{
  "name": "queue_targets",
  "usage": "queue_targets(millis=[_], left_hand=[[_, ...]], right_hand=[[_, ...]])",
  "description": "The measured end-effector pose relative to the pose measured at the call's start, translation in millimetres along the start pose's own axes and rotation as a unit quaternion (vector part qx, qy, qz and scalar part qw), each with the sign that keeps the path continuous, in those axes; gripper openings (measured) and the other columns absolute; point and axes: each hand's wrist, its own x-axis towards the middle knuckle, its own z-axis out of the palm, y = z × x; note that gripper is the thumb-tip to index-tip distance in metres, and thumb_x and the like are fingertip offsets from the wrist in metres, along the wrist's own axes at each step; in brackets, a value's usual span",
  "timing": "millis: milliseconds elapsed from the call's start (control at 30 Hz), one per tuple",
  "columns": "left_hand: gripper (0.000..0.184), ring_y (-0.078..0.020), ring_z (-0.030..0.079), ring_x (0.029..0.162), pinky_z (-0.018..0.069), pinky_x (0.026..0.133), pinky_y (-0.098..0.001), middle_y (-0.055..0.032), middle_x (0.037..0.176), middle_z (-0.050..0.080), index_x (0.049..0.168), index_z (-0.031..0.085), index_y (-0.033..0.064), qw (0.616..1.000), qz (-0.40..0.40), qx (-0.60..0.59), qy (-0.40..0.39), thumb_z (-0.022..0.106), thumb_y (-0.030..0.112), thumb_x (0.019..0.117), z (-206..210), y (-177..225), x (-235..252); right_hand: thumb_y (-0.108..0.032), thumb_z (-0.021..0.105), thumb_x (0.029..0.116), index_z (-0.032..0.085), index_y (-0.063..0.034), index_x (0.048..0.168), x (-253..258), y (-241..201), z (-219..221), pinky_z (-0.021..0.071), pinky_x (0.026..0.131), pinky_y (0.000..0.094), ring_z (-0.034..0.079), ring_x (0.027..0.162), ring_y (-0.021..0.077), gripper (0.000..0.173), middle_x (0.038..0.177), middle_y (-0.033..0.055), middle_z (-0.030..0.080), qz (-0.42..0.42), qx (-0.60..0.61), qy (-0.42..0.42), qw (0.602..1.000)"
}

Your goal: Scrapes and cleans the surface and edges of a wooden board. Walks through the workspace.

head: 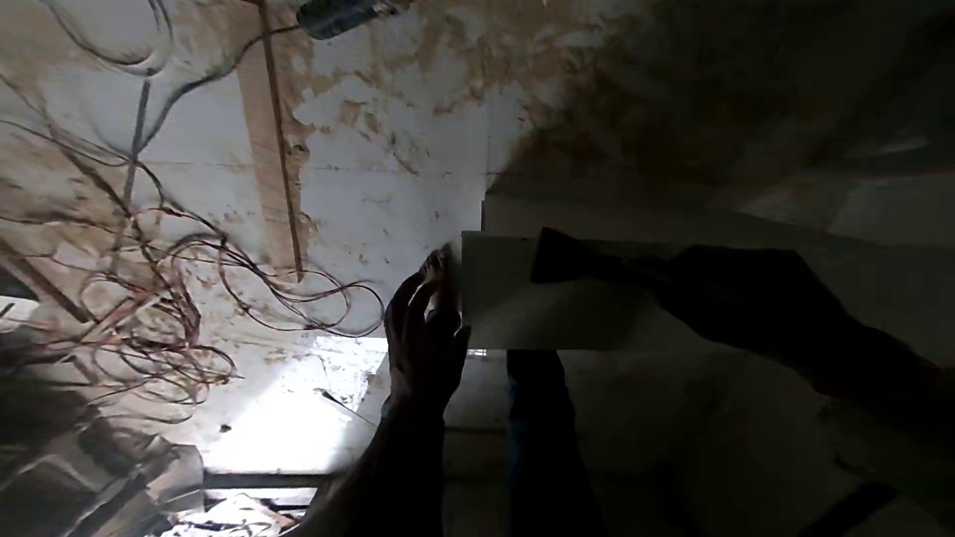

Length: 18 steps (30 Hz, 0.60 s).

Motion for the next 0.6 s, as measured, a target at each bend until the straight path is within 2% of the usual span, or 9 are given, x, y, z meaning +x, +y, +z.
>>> queue_targets(millis=[133, 233, 300, 333, 367, 400, 433, 500, 600], left_hand=[[0.066, -0.0343, 0.023, 0.155, 0.0165, 0.126, -0.0577, -0.0179, 0.164, 0.032, 0.152, 0.045, 0.0078, 0.989, 0.131, 0.072, -0.012, 0.058, 0.044, 0.0984, 12.3, 17.0, -6.1], [0.061, -0.0422, 0.023, 0.154, 0.0161, 0.122, -0.0672, -0.0202, 0.164, 0.032, 0.153, 0.046, 0.0074, 0.974, 0.186, 0.111, -0.063, 0.058, 0.038, 0.1012, 26.2, 44.3, -3.3], [0.06, -0.0437, 0.027, 0.152, 0.0193, 0.119, -0.068, -0.0194, 0.162, 0.036, 0.152, 0.048, 0.0072, 0.964, 0.217, 0.119, -0.097, 0.062, 0.034, 0.0994, 41.2, 80.2, 7.4], [0.063, -0.0411, 0.025, 0.154, 0.0191, 0.121, -0.0656, -0.0161, 0.164, 0.034, 0.153, 0.047, 0.0082, 0.964, 0.22, 0.109, -0.103, 0.064, 0.034, 0.0981, 52.1, 98.1, 11.8], [0.067, -0.0369, 0.02, 0.156, 0.0171, 0.123, -0.0617, -0.0116, 0.168, 0.029, 0.156, 0.042, 0.0098, 0.965, 0.22, 0.102, -0.097, 0.064, 0.034, 0.0979, 66.4, 114.1, 15.7], [0.071, -0.0338, 0.016, 0.157, 0.0145, 0.125, -0.0585, -0.0092, 0.17, 0.023, 0.16, 0.036, 0.0106, 0.968, 0.216, 0.095, -0.084, 0.063, 0.035, 0.0987, 82.9, 129.0, 20.3], [0.071, -0.0317, 0.015, 0.158, 0.0138, 0.126, -0.0558, -0.0079, 0.171, 0.022, 0.161, 0.033, 0.0114, 0.972, 0.208, 0.091, -0.059, 0.06, 0.035, 0.0999, 102.1, 141.1, 25.4], [0.067, -0.0259, 0.016, 0.158, 0.0132, 0.126, -0.0488, -0.0054, 0.171, 0.021, 0.162, 0.032, 0.0131, 0.976, 0.17, 0.133, 0.022, 0.044, 0.048, 0.1055, 140.9, 152.1, 36.0], [0.072, -0.0259, 0.014, 0.158, 0.011, 0.126, -0.0489, -0.0059, 0.171, 0.02, 0.162, 0.031, 0.0126, 0.977, 0.098, 0.178, 0.063, 0.04, 0.055, 0.1049, 160.8, 162.6, 28.0]], right_hand=[[-0.033, 0.056, 0.0957, 0.073, -0.0317, 0.127, 18.6, -21.1, 2.2, 0.0512, 0.05, 0.0393, 0.066, 0.063, 0.0178, 0.036, 0.083, -0.0003, 0.069, -0.069, 0.015, -0.041, 0.997], [-0.042, 0.055, 0.1001, 0.077, -0.0291, 0.119, -36.7, -16.8, -3.7, 0.0496, 0.052, 0.0307, 0.062, 0.063, 0.0097, 0.031, 0.084, -0.0048, 0.069, -0.038, 0.047, -0.047, 0.997], [-0.043, 0.057, 0.1003, 0.077, -0.0162, 0.107, -62.0, -28.3, -37.2, 0.0549, 0.057, 0.0439, 0.07, 0.068, 0.0242, 0.034, 0.082, 0.008, 0.073, 0.072, 0.01, -0.133, 0.989], [-0.04, 0.056, 0.1032, 0.075, -0.0096, 0.12, -65.3, -39.6, -55.0, 0.0578, 0.07, 0.0546, 0.074, 0.084, 0.0361, 0.039, 0.097, 0.0187, 0.076, 0.138, -0.015, -0.196, 0.971], [-0.038, 0.054, 0.1048, 0.07, -0.0105, 0.133, -72.6, -43.5, -63.4, 0.0558, 0.083, 0.0587, 0.073, 0.098, 0.0403, 0.043, 0.11, 0.0218, 0.074, 0.199, -0.031, -0.221, 0.954], [-0.04, 0.054, 0.1044, 0.069, -0.0137, 0.135, -88.8, -32.7, -60.1, 0.0565, 0.083, 0.0558, 0.073, 0.097, 0.0372, 0.043, 0.111, 0.0193, 0.074, 0.21, -0.04, -0.171, 0.962], [-0.043, 0.055, 0.1024, 0.072, -0.0179, 0.131, -109.0, -7.1, -48.8, 0.0599, 0.072, 0.0468, 0.074, 0.085, 0.028, 0.042, 0.102, 0.0124, 0.076, 0.172, -0.054, -0.075, 0.981], [-0.041, 0.059, 0.0998, 0.074, -0.0113, 0.125, -118.6, 36.8, -38.1, 0.0574, 0.06, 0.0407, 0.071, 0.072, 0.0235, 0.042, 0.092, 0.0132, 0.075, 0.096, -0.038, 0.04, 0.994], [-0.036, 0.061, 0.1001, 0.071, -0.0083, 0.13, -123.2, 55.7, -52.8, 0.0576, 0.066, 0.0377, 0.071, 0.078, 0.0217, 0.042, 0.098, 0.0161, 0.075, 0.106, 0.005, 0.032, 0.994]])
